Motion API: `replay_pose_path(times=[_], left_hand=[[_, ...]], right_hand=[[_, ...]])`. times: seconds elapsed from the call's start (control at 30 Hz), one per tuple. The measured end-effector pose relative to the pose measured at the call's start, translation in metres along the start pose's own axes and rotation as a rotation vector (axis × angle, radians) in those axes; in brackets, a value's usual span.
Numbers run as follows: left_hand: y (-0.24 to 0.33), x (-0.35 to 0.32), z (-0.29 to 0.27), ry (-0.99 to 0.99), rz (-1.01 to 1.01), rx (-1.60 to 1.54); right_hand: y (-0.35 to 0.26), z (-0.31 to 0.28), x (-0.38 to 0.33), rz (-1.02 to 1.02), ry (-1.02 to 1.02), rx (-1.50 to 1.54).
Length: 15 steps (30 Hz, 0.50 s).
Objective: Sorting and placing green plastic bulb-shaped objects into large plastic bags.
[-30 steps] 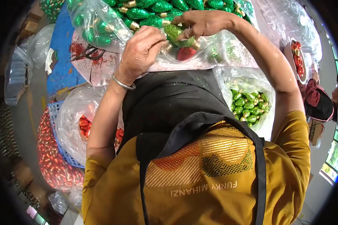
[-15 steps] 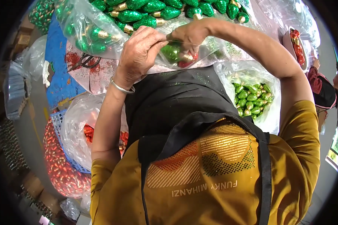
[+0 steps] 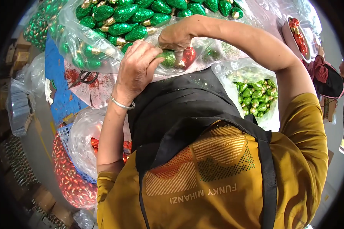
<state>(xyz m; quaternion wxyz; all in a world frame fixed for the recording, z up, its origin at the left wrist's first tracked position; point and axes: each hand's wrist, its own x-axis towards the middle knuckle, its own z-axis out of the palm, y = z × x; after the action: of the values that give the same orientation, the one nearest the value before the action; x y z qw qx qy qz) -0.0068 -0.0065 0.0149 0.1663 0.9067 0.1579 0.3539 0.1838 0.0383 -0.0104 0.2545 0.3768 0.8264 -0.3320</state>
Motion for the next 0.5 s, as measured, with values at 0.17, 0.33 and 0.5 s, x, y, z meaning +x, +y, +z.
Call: replay_pose_path(times=[0.17, 0.33, 0.5], left_hand=[[-0.004, 0.013, -0.006, -0.073, 0.037, 0.058], [-0.013, 0.015, -0.026, -0.149, 0.024, 0.077], [-0.013, 0.011, -0.040, -0.222, -0.039, 0.114]], right_hand=[[0.013, 0.002, -0.010, -0.029, 0.052, -0.021], [-0.016, -0.013, -0.086, -0.174, 0.507, 0.084], [-0.003, 0.050, -0.169, -0.103, 1.086, 0.749]])
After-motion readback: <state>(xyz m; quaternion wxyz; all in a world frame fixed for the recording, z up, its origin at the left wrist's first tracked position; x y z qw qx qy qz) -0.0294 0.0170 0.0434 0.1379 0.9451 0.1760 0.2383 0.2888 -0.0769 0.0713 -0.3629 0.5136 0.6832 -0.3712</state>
